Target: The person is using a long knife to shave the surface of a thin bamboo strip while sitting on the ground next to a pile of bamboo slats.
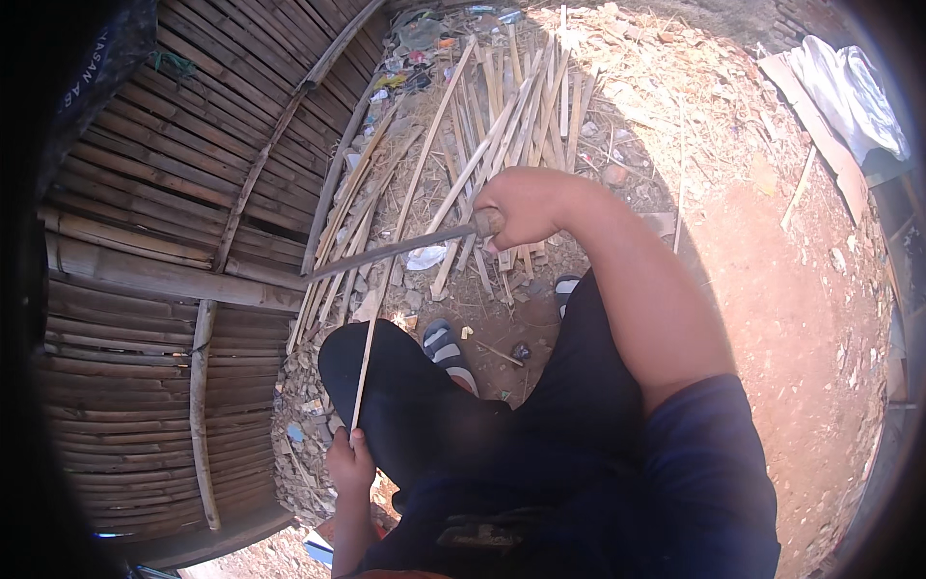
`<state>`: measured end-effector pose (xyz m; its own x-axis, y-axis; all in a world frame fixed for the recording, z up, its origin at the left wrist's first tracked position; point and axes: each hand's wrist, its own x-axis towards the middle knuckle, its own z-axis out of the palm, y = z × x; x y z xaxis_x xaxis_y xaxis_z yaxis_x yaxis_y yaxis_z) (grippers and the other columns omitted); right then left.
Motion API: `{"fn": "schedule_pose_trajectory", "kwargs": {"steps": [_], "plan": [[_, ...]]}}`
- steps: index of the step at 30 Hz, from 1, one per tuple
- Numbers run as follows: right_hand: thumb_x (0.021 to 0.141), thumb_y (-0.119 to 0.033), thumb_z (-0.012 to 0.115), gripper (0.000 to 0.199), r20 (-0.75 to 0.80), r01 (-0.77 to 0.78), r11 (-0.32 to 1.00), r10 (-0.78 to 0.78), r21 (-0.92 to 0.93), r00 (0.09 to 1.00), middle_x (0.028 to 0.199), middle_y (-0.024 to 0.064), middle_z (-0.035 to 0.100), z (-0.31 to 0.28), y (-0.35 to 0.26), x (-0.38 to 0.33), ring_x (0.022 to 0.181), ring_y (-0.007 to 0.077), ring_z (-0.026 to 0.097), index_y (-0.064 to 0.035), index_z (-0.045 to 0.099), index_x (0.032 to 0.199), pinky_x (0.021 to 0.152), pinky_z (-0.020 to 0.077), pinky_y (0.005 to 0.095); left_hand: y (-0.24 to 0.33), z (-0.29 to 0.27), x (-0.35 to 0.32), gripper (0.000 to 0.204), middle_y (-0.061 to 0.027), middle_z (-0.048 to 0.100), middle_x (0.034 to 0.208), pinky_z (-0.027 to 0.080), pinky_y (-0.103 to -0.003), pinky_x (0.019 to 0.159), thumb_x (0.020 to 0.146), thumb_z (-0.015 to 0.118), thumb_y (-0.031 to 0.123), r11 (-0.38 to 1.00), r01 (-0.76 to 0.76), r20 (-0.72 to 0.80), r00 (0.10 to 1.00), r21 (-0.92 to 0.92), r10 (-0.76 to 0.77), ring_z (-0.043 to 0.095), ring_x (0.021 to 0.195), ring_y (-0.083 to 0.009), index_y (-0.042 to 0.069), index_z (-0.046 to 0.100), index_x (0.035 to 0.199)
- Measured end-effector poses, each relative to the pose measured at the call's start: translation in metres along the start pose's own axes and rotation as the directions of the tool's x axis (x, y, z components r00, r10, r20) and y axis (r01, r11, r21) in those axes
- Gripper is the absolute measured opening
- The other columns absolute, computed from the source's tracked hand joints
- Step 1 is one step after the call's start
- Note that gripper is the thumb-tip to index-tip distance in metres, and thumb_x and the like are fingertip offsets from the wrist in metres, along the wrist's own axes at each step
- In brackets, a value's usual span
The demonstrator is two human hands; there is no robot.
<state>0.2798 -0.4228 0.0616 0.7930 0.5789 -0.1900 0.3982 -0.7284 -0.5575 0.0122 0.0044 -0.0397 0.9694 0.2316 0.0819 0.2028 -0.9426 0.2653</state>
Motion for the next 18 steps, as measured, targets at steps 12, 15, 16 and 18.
{"fn": "schedule_pose_trajectory", "kwargs": {"steps": [12,15,16,18], "plan": [[0.079,-0.030,0.077,0.047,0.119,0.057,0.971,-0.030,-0.230,0.992,0.105,0.0171,0.072,0.017,-0.042,-0.003,0.102,0.0361,0.068,-0.0100,0.070,0.120,0.089,0.0536,0.0461,0.010,-0.007,0.001,0.064,-0.0260,0.059,0.061,0.045,-0.057,0.057,0.098,0.046,0.062,1.000,0.022,0.046,0.999,-0.009,-0.022,0.063,0.064,-0.0500,0.001,0.054,0.080],[0.077,-0.031,0.079,0.049,0.120,0.089,0.976,-0.066,-0.197,0.991,0.108,0.0162,0.072,0.015,-0.040,-0.002,0.104,0.0361,0.068,-0.0109,0.069,0.121,0.091,0.0532,0.0454,0.007,-0.006,-0.003,0.065,-0.0261,0.059,0.061,0.045,-0.057,0.056,0.098,0.045,0.062,0.999,0.029,0.008,1.000,0.034,-0.029,0.062,0.063,-0.0503,0.000,0.054,0.080],[0.077,-0.031,0.079,0.052,0.125,0.010,0.990,0.008,-0.141,0.992,0.112,0.0168,0.071,0.003,-0.026,-0.003,0.106,0.0362,0.067,-0.0091,0.068,0.123,0.092,0.0527,0.0448,0.007,-0.003,-0.002,0.065,-0.0261,0.059,0.061,0.045,-0.056,0.056,0.098,0.045,0.062,0.999,0.021,0.001,1.000,0.038,-0.021,0.062,0.063,-0.0504,0.000,0.054,0.080],[0.077,-0.031,0.079,0.055,0.022,-0.146,0.989,0.147,-0.030,0.989,0.114,0.0186,0.070,-0.015,0.008,-0.002,0.108,0.0370,0.066,-0.0055,0.067,0.124,0.093,0.0520,0.0441,0.003,-0.001,-0.002,0.065,-0.0262,0.058,0.061,0.045,-0.056,0.056,0.098,0.045,0.062,0.999,0.017,-0.007,1.000,0.040,-0.017,0.062,0.063,-0.0506,0.000,0.054,0.080]]}}
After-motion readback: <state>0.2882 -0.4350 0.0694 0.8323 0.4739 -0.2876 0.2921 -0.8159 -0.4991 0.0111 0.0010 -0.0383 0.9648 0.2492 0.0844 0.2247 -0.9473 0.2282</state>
